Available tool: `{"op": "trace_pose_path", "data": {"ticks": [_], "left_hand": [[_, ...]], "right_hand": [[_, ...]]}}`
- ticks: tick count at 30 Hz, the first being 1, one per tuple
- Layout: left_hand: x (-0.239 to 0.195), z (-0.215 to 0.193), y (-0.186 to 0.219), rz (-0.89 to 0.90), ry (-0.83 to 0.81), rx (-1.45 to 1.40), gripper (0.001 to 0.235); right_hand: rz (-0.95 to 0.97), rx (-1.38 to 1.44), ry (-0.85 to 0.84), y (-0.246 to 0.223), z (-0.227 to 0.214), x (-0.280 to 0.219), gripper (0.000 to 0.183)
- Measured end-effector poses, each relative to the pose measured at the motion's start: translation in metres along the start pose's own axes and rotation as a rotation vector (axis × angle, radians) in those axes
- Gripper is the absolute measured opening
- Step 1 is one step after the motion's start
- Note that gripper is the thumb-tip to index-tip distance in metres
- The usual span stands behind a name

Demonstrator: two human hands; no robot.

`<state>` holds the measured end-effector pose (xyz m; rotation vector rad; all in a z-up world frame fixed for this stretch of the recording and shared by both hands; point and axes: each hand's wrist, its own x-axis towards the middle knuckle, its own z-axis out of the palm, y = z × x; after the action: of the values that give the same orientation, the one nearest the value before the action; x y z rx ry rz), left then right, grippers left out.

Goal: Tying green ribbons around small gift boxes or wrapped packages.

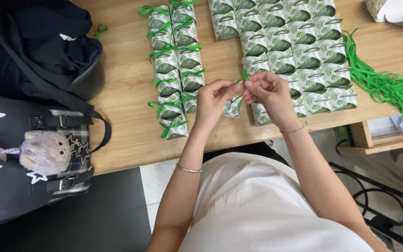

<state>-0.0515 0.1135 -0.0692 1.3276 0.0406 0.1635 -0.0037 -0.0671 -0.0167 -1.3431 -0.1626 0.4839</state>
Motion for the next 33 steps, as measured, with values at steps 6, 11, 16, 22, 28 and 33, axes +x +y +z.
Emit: {"op": "trace_pose_path", "data": {"ticks": [6, 11, 16, 22, 28, 33], "left_hand": [[0.002, 0.004, 0.020, -0.090, -0.037, -0.061, 0.026], [0.009, 0.000, 0.015, -0.118, -0.077, -0.032, 0.024], [0.013, 0.002, 0.021, 0.012, -0.120, 0.131, 0.020], [0.019, 0.002, 0.019, -0.004, -0.114, -0.086, 0.018], [0.019, 0.000, 0.020, -0.103, -0.063, -0.132, 0.019], [0.018, -0.002, 0.024, -0.163, -0.019, -0.117, 0.021]], "right_hand": [[-0.015, -0.007, -0.003, 0.005, -0.004, 0.002, 0.011], [-0.004, -0.018, 0.014, 0.004, -0.003, 0.004, 0.012], [-0.018, -0.032, 0.031, 0.007, -0.007, 0.004, 0.012], [-0.058, -0.119, -0.026, -0.008, 0.003, -0.003, 0.013], [-0.117, -0.263, -0.003, -0.008, 0.009, -0.006, 0.012], [-0.626, -0.785, -0.015, -0.022, 0.027, -0.020, 0.029]]}}
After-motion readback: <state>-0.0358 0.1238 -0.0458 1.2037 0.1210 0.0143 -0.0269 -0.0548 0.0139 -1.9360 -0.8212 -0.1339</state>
